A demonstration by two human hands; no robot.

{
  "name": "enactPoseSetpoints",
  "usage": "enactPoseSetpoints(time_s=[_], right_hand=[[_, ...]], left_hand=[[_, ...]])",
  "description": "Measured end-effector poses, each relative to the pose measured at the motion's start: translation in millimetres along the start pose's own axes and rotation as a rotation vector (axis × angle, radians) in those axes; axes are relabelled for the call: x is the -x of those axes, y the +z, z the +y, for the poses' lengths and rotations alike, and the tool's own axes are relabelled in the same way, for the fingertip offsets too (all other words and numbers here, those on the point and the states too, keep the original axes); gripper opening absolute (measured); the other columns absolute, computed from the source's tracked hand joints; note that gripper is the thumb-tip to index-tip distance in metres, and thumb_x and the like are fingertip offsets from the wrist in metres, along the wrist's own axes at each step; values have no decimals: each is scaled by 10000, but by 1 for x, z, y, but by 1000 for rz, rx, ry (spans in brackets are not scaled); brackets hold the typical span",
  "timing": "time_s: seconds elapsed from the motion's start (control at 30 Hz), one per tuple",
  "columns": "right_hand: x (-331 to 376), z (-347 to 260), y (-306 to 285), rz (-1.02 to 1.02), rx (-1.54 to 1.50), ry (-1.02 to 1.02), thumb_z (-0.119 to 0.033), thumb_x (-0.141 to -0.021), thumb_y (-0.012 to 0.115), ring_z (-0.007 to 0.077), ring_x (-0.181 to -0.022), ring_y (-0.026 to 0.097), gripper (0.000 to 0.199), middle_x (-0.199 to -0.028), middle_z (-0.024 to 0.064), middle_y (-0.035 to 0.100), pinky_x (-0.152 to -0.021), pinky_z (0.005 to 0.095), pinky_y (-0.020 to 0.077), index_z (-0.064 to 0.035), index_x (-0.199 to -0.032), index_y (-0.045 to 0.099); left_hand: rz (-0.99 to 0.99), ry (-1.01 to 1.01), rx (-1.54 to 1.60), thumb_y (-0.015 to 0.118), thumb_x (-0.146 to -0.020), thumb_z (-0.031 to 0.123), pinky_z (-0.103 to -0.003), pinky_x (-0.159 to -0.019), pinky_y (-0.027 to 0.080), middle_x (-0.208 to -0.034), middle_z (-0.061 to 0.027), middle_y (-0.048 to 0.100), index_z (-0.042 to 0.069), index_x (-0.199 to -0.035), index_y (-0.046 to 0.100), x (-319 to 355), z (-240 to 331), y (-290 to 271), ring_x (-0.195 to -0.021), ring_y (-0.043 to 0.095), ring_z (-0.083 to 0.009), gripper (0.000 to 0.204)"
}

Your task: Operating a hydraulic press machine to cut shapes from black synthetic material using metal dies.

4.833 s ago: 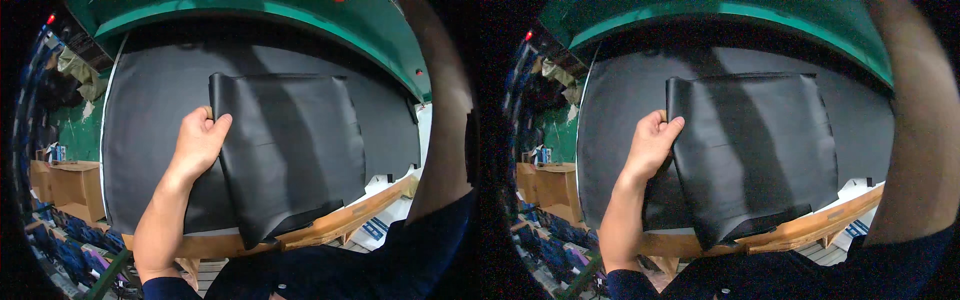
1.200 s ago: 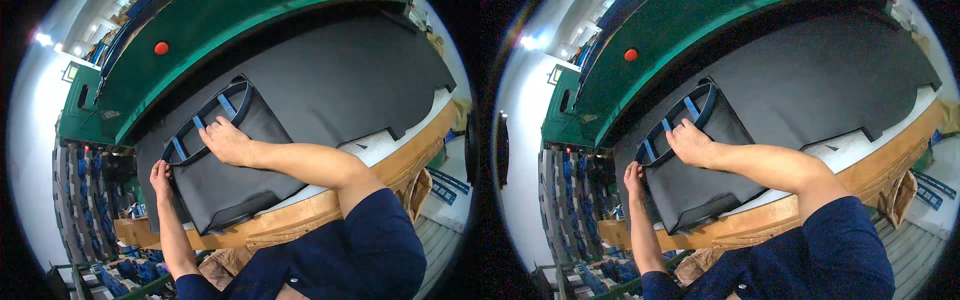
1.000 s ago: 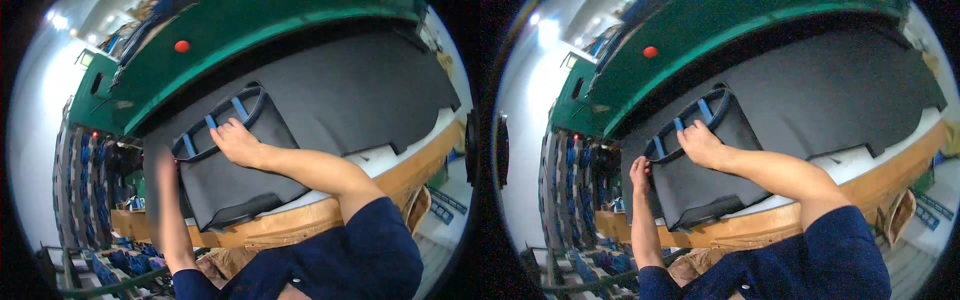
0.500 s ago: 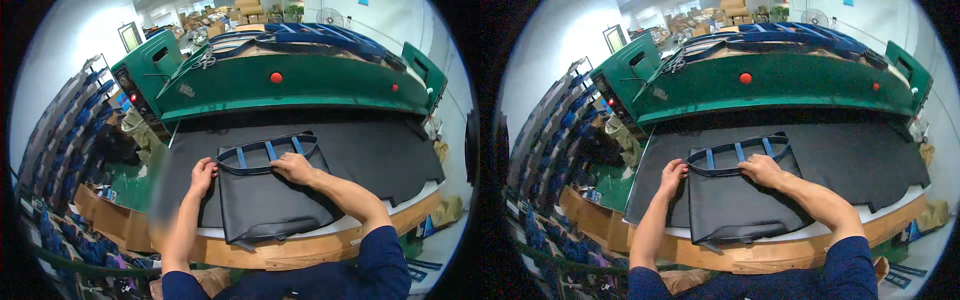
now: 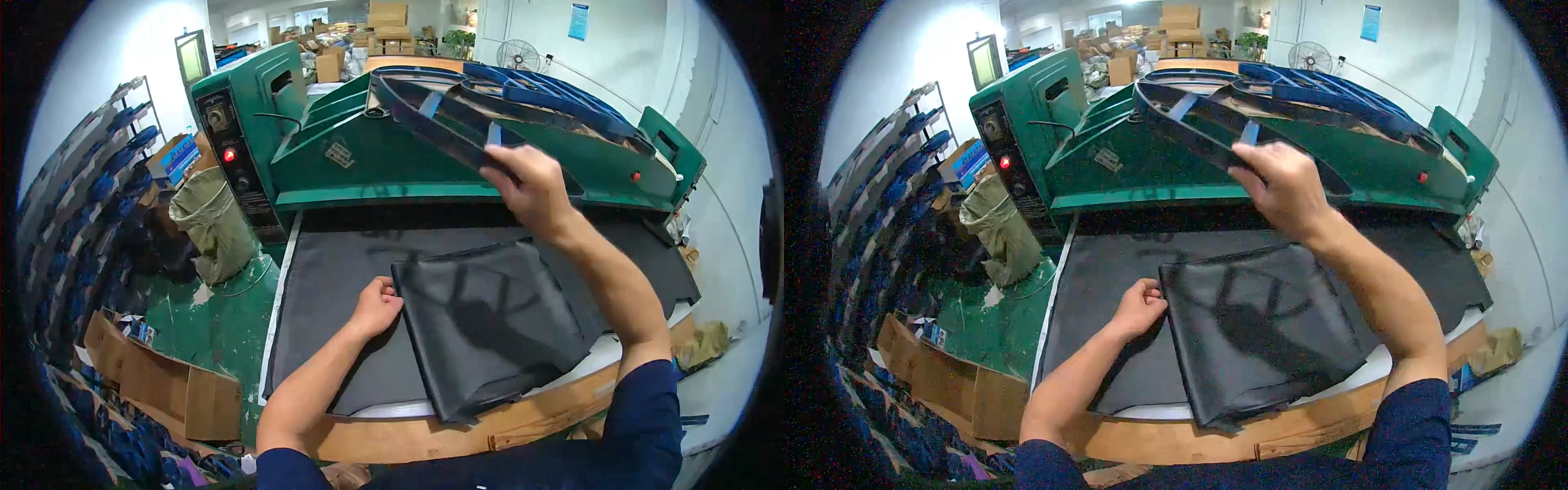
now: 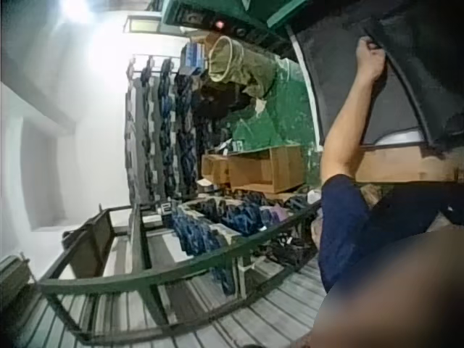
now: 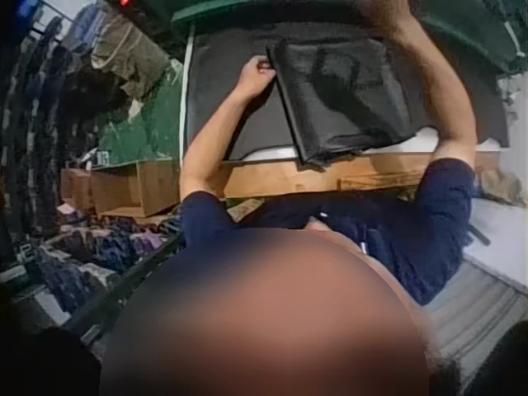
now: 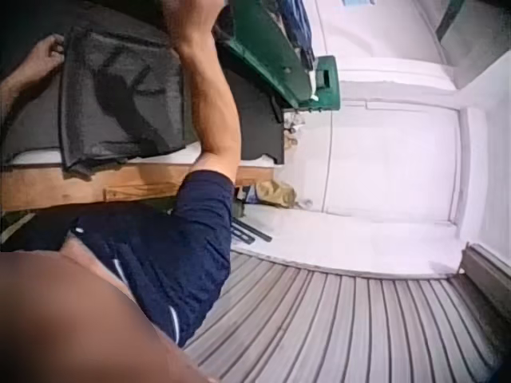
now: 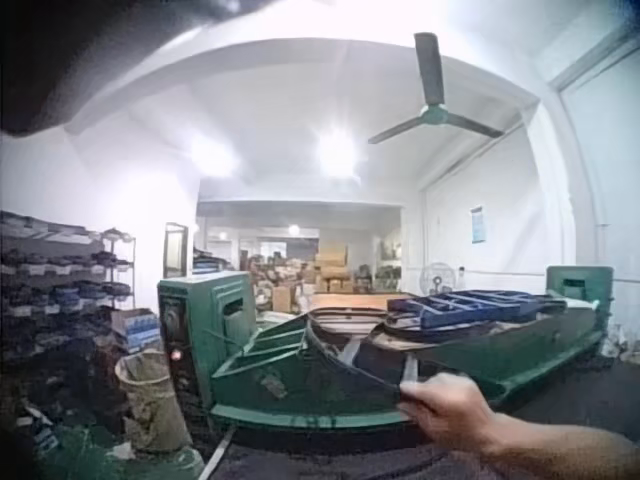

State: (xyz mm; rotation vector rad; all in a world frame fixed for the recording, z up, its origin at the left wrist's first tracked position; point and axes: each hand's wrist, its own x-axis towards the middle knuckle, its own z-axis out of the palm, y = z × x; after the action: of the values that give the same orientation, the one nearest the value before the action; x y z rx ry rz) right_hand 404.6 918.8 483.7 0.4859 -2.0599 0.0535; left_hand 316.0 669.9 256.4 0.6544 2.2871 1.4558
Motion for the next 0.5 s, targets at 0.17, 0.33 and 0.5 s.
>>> enactPoseSetpoints(time_s=[0.17,0.33,0.5], right_hand=[[-96,63,80,-130,356,69,-167,-804,731,374,-863,654,269,-951,214,673,-736,409,531,-29,-1030,682],[-136,100,150,-271,107,98,-136,-762,643,393,-782,648,160,-800,258,641,-704,447,523,19,-801,658],[-156,83,169,-420,444,342,-146,-769,674,400,-858,656,139,-873,232,670,-774,449,523,-45,-855,717]], left_hand=[[39,85,83,663,-825,86,-280,-809,508,-1016,-100,614,-79,-1238,509,-7,-11,9,-853,593,-140,470],[54,30,160,659,-825,85,-285,-835,502,-1016,-105,617,-61,-1250,515,2,-7,2,-882,596,-145,472],[47,9,184,646,-822,64,-290,-832,501,-1048,-114,601,-53,-1227,522,5,-4,-1,-878,599,-146,440]])
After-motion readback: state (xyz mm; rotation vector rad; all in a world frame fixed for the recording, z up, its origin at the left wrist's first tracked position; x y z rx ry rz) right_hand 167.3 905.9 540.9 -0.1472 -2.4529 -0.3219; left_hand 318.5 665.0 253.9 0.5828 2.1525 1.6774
